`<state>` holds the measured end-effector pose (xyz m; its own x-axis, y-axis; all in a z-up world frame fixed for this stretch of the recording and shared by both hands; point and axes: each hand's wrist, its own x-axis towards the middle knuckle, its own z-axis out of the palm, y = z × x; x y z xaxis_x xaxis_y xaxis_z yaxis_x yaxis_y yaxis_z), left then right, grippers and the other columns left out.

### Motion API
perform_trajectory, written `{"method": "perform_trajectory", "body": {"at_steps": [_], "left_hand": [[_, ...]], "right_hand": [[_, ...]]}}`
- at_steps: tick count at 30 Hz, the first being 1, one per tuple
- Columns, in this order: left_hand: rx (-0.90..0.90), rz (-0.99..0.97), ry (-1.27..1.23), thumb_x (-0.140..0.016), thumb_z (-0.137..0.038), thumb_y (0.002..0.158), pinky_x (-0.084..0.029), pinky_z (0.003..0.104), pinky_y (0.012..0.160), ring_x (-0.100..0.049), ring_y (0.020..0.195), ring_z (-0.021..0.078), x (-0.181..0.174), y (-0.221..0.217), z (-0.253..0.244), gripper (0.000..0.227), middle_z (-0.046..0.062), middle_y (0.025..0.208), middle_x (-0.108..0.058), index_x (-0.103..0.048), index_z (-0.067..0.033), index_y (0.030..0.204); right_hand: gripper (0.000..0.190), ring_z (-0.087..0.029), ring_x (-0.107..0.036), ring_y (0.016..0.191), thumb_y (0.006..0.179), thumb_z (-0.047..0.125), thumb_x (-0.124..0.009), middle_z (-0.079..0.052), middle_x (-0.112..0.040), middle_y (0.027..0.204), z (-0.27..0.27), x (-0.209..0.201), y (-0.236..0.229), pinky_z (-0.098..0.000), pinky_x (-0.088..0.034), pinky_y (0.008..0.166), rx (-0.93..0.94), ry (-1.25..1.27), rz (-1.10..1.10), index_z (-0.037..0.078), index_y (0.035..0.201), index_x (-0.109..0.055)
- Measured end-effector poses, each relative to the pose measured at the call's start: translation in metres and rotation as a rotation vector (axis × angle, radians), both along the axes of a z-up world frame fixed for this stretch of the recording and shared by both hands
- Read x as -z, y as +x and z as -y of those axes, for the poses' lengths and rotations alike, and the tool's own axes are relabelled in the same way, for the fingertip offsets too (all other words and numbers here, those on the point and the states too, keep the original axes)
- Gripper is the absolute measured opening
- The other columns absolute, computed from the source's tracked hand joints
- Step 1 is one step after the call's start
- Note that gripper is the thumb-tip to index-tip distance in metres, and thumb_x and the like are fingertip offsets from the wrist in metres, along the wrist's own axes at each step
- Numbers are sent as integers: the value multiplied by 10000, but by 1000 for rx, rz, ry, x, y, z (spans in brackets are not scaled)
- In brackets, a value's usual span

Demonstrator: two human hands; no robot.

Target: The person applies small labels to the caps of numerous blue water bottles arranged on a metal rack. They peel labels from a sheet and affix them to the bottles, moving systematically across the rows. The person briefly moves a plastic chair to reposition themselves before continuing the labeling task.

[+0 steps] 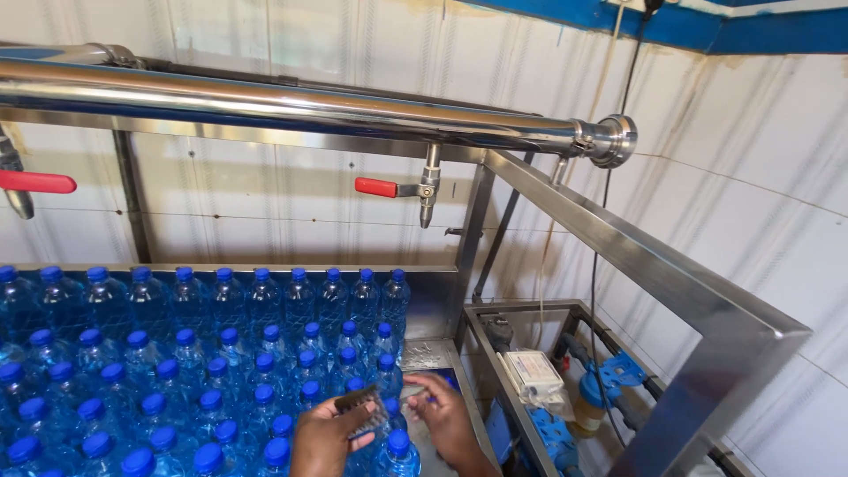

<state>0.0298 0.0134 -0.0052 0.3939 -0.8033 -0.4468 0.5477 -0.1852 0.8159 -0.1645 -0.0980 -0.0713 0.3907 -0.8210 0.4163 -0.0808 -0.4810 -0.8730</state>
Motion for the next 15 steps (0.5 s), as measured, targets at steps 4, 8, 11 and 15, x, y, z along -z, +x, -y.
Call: {"method": "perform_trajectory", "body": {"at_steps": [4, 8, 11, 15], "left_hand": [[118, 32, -11, -917, -26, 901, -641, 477, 857, -786, 924, 336, 16, -10, -4, 240, 223, 994, -858, -883, 63, 1121], [139, 55, -135, -869, -25, 909, -624, 515, 941, -824, 950, 338, -6, -19, -37, 276, 197, 1004, -887, -897, 64, 1168], [152, 100, -144, -847, -5, 920, -651, 507, 923, -810, 932, 335, -17, -22, -58, 280, 210, 1013, -891, -905, 77, 1182], [104, 176, -134, -845, 1, 912, -707, 525, 903, -785, 953, 306, -9, -19, -72, 281, 201, 1053, -890, -898, 96, 1171]], "right_hand": [[401, -189, -742, 987, 839, 191, -968, -107, -775, 1061, -38, -32, 0, -345, -668, 877, -222, 169, 129, 42, 1174, -807], [107, -153, -703, 730, 932, 50, -883, -102, -796, 866, -70, -34, 10, -304, -588, 670, -76, 236, 219, -4, 1004, -827], [126, -154, -722, 738, 949, 83, -864, -96, -808, 860, -96, -41, 11, -307, -605, 655, 38, 249, 198, 5, 1044, -833], [45, -59, -625, 711, 930, 96, -879, -16, -843, 1086, -133, -62, 8, -229, -454, 611, 243, -60, -16, 139, 924, -887]]}}
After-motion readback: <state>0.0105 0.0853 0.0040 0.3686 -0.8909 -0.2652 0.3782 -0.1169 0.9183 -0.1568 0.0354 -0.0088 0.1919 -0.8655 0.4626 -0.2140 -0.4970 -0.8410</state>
